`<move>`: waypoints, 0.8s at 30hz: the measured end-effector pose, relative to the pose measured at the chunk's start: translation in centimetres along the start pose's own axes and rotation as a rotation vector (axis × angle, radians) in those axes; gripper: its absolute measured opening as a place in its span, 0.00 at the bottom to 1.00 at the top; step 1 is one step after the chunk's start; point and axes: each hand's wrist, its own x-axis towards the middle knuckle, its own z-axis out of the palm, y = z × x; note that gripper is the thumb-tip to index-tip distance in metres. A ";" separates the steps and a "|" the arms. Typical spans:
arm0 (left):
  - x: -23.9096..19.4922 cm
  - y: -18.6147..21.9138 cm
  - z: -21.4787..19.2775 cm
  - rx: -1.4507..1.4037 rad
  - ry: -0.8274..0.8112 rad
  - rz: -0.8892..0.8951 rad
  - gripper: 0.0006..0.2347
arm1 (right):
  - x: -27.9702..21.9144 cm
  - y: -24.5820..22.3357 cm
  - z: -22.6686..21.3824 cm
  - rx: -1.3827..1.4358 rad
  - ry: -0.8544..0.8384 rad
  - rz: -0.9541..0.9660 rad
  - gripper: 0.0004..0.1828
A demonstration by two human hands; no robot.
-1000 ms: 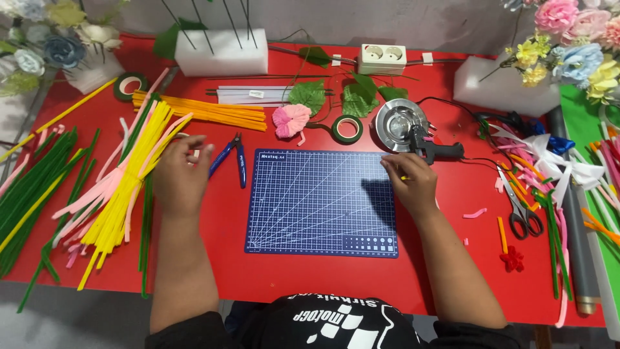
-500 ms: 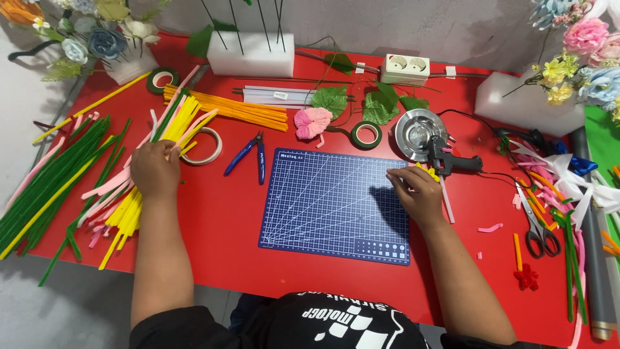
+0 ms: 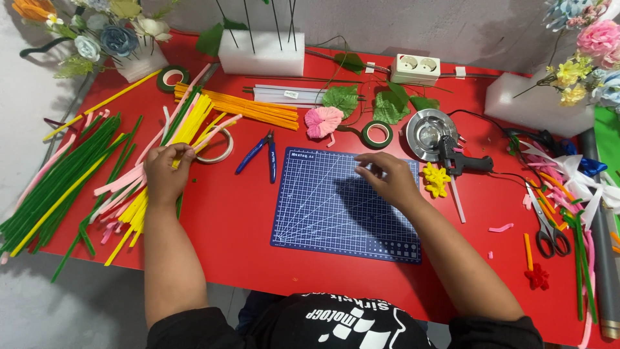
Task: The person shapes a yellow foam petal into a flower, then uses pliers to cut and attach a yellow foam stem. The finished flower is placed on the table with other completed flowers.
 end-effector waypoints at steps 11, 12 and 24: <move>0.7 2.7 -0.5 -0.028 0.082 0.132 0.09 | 9.3 0.3 15.5 0.154 -0.271 0.144 0.11; 0.8 2.0 0.1 -0.009 0.181 0.197 0.09 | 9.9 0.2 16.5 0.168 -0.286 0.146 0.11; 1.5 2.5 1.9 0.297 0.157 -0.037 0.07 | 10.5 0.6 17.5 0.221 -0.264 0.140 0.11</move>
